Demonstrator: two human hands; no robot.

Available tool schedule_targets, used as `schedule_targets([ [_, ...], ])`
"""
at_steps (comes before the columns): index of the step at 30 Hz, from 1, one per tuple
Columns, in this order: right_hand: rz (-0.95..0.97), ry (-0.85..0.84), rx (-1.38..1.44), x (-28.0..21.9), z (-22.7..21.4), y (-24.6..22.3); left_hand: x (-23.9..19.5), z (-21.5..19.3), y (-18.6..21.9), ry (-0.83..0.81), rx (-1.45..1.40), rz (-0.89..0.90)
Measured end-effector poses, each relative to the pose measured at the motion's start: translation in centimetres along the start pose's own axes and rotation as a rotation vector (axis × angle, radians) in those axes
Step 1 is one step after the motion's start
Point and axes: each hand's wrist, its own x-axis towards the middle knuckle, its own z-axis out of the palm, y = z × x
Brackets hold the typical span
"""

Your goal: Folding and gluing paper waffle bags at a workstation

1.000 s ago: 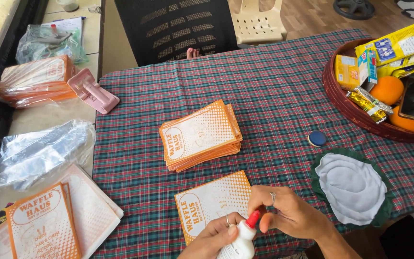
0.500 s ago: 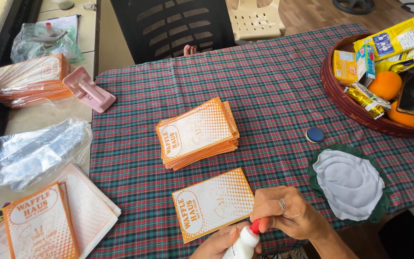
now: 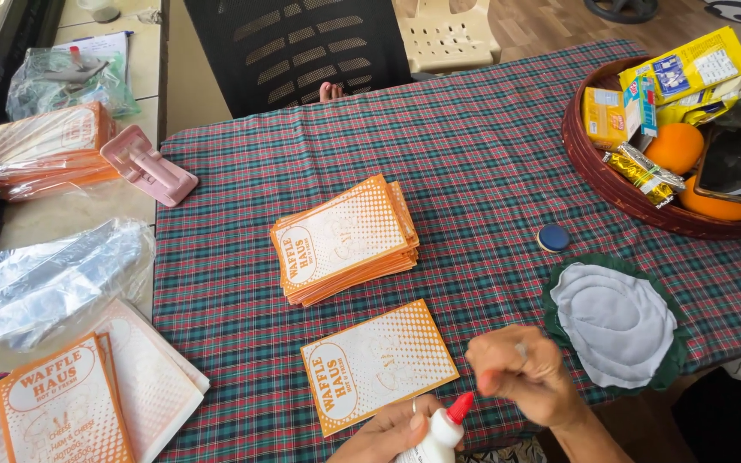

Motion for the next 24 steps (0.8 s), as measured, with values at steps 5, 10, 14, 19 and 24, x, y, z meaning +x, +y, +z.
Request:
schedule_targets([
  [5,0.132,0.030,-0.238,0.1,-0.3,-1.9,0.3,-1.4,-0.7,0.046,-0.072,0.094],
  [10,0.204,0.241,-0.556,-2.0,-1.9,-1.4,0.2,-1.2,-0.4,0.142,0.129,0.224],
  [14,0.233,0.263,-1.110,-5.5,-7.0,-2.4,-1.3,0.9,1.1,0.515,0.207,0.330],
  [19,0.361,0.304,-1.206,-7.3,-3.5,-3.4,0.8,2.0,0.1,0.688,0.360,0.661],
  [24,0.704,0.382,0.109,-7.5,1.7,1.5,3.5,6.3,0.4,0.367,0.215,0.836],
])
